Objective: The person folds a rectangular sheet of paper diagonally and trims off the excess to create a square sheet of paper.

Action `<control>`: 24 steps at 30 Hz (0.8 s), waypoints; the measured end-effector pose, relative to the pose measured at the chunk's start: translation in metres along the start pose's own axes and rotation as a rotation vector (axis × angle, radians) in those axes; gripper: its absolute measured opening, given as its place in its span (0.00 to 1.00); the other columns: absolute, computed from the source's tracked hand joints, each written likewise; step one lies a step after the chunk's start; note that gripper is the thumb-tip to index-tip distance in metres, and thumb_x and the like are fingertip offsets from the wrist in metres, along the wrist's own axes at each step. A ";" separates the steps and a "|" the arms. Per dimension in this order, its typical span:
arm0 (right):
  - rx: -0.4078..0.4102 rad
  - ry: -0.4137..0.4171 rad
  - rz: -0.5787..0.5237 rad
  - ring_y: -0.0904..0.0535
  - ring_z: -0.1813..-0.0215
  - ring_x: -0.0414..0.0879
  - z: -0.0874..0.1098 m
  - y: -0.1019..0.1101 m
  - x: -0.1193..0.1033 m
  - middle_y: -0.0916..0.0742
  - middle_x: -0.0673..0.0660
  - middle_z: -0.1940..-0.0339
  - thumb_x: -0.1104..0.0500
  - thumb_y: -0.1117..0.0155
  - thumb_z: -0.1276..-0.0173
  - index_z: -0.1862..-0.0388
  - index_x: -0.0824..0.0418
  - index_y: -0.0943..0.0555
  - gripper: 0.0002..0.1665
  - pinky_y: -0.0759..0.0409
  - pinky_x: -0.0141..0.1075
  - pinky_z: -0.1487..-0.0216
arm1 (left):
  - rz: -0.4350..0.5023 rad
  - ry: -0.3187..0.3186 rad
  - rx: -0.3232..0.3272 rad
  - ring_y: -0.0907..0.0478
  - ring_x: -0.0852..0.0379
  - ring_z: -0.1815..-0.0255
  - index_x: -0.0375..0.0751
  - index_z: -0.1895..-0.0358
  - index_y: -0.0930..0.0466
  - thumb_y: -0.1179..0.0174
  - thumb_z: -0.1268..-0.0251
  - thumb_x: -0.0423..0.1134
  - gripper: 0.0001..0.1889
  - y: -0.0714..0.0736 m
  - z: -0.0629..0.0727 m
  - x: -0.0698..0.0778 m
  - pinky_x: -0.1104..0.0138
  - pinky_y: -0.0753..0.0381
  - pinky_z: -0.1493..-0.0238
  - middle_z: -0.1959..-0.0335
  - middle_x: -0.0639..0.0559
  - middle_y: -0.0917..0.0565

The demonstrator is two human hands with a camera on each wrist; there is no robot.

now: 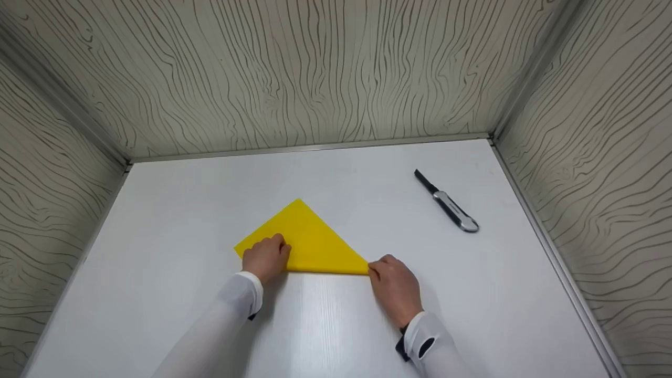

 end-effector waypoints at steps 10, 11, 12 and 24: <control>0.009 -0.001 -0.009 0.20 0.63 0.43 0.002 0.000 0.002 0.14 0.48 0.61 0.63 0.26 0.34 0.52 0.59 0.10 0.12 0.15 0.41 0.55 | 0.001 -0.008 0.023 0.22 0.46 0.63 0.45 0.45 0.18 0.43 0.23 0.51 0.15 0.001 0.001 0.000 0.48 0.23 0.51 0.62 0.48 0.16; 0.013 0.002 -0.008 0.20 0.63 0.43 0.001 0.000 0.002 0.14 0.48 0.61 0.63 0.26 0.34 0.52 0.60 0.10 0.12 0.15 0.41 0.55 | -0.002 -0.009 0.027 0.22 0.46 0.64 0.45 0.46 0.18 0.43 0.23 0.51 0.15 0.001 0.001 -0.001 0.48 0.22 0.52 0.62 0.48 0.16; 0.016 0.004 -0.008 0.19 0.63 0.43 0.001 0.000 0.002 0.14 0.48 0.61 0.63 0.26 0.35 0.51 0.60 0.10 0.12 0.14 0.41 0.55 | -0.004 -0.009 0.028 0.21 0.46 0.64 0.45 0.46 0.18 0.43 0.22 0.51 0.15 0.001 0.001 -0.001 0.48 0.22 0.52 0.62 0.48 0.16; -0.006 0.026 0.023 0.21 0.63 0.43 0.002 -0.001 0.002 0.15 0.48 0.61 0.64 0.25 0.35 0.47 0.57 0.11 0.17 0.15 0.40 0.55 | 0.005 -0.001 0.019 0.22 0.45 0.62 0.45 0.45 0.19 0.44 0.22 0.51 0.16 0.001 0.002 0.001 0.47 0.23 0.50 0.62 0.47 0.16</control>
Point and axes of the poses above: each hand's wrist, its own z-axis away from the middle knuckle, its own y-axis out of the back of the hand, x = y × z, the point moved 2 cm from there along -z, towards the middle knuckle
